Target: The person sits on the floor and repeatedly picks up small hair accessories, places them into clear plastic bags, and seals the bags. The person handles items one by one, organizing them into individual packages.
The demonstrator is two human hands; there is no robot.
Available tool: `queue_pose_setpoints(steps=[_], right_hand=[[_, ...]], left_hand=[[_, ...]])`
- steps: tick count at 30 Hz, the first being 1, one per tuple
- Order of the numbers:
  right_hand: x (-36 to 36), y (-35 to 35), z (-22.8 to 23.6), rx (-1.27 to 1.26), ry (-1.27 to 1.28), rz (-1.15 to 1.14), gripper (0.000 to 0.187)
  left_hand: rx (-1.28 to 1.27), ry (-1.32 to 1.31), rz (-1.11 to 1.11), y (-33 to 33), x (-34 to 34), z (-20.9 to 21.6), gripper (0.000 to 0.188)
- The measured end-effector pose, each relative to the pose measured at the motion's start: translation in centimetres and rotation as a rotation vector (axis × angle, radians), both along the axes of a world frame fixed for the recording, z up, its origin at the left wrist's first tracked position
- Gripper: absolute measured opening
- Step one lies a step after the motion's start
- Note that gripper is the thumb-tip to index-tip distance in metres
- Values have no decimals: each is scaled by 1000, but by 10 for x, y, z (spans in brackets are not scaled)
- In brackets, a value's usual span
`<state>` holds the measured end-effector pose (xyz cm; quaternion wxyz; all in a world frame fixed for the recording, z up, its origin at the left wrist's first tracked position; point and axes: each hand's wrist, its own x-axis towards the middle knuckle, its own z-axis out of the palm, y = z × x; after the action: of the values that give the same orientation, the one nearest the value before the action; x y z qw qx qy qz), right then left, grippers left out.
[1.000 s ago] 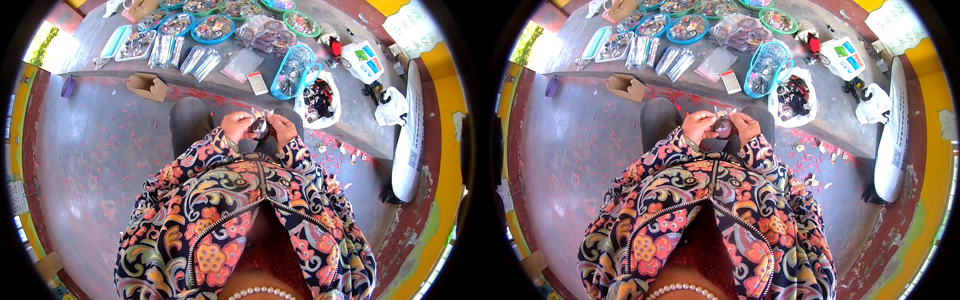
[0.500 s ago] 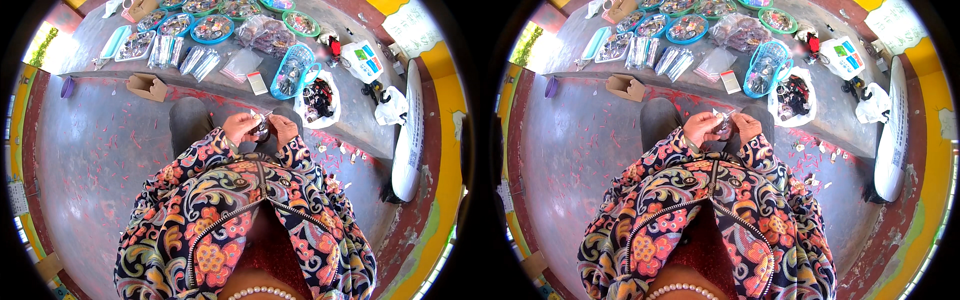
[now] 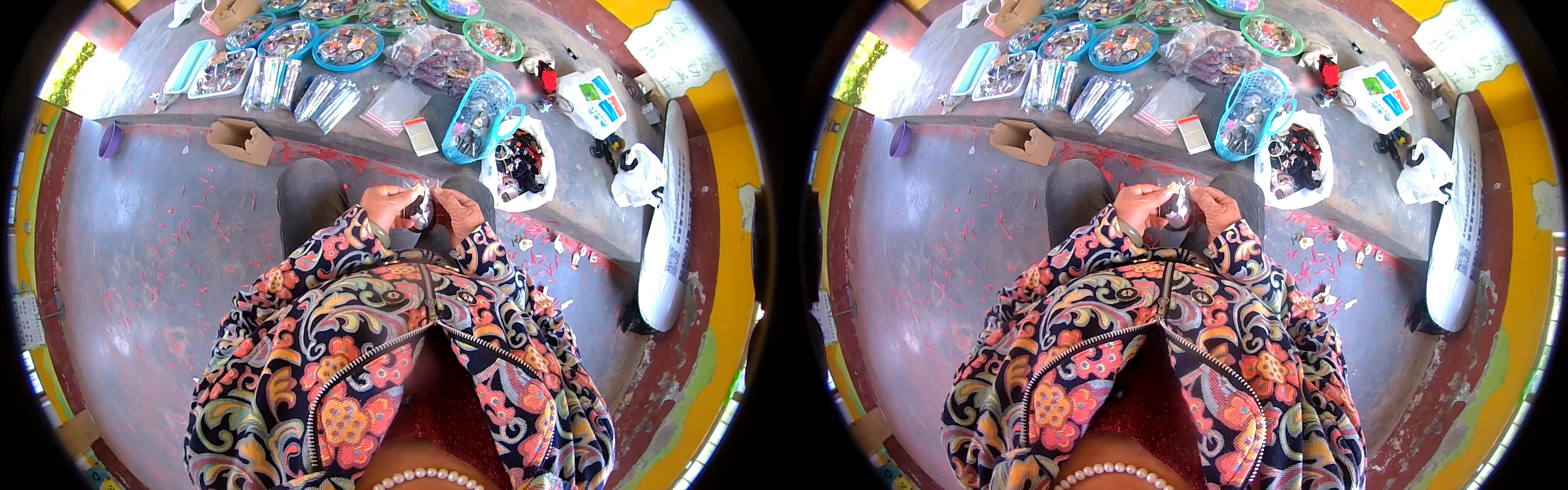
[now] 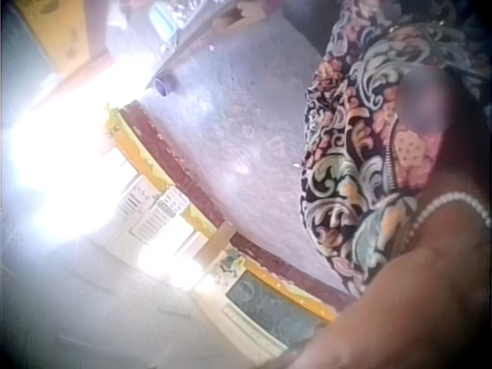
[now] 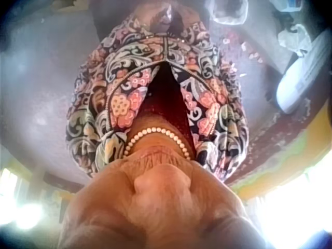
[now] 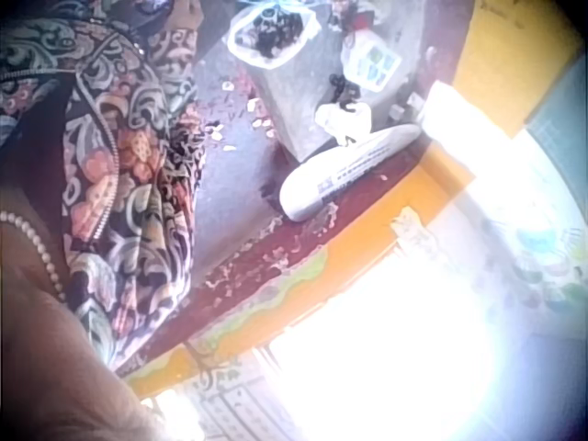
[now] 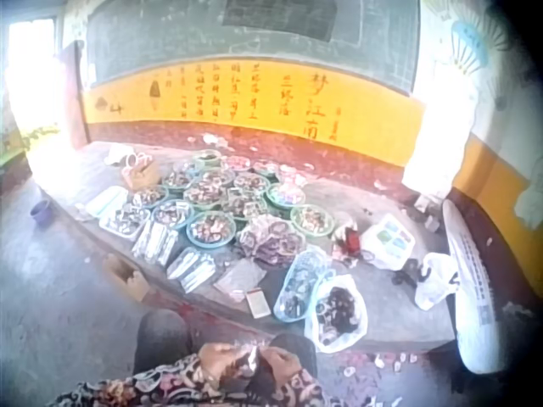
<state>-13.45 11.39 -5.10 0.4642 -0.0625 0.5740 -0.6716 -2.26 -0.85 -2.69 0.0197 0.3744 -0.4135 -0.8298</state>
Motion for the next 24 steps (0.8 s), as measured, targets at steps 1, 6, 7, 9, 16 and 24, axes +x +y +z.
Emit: queue_pose_setpoints(steps=[1, 6, 7, 9, 16, 24], right_hand=[[0, 0, 0, -2, -10, 1, 23], [-1, 1, -6, -46, -23, -21, 17], [-3, 1, -7, -58, -27, -13, 16], [-5, 2, -10, -57, -22, 1, 16], [0, 1, 6, -50, -74, 27, 17], [4, 1, 6, -21, -75, 103, 18]], left_hand=[[-3, -1, 0, 0, 0, 1, 22], [-57, 22, -53, 0, 0, -1, 21], [-43, 39, -61, 0, 0, 0, 21], [-30, 50, -68, 0, 0, 1, 20], [-142, 28, 22, -5, 0, -10, 20], [7, 81, 186, -5, 0, -6, 19]])
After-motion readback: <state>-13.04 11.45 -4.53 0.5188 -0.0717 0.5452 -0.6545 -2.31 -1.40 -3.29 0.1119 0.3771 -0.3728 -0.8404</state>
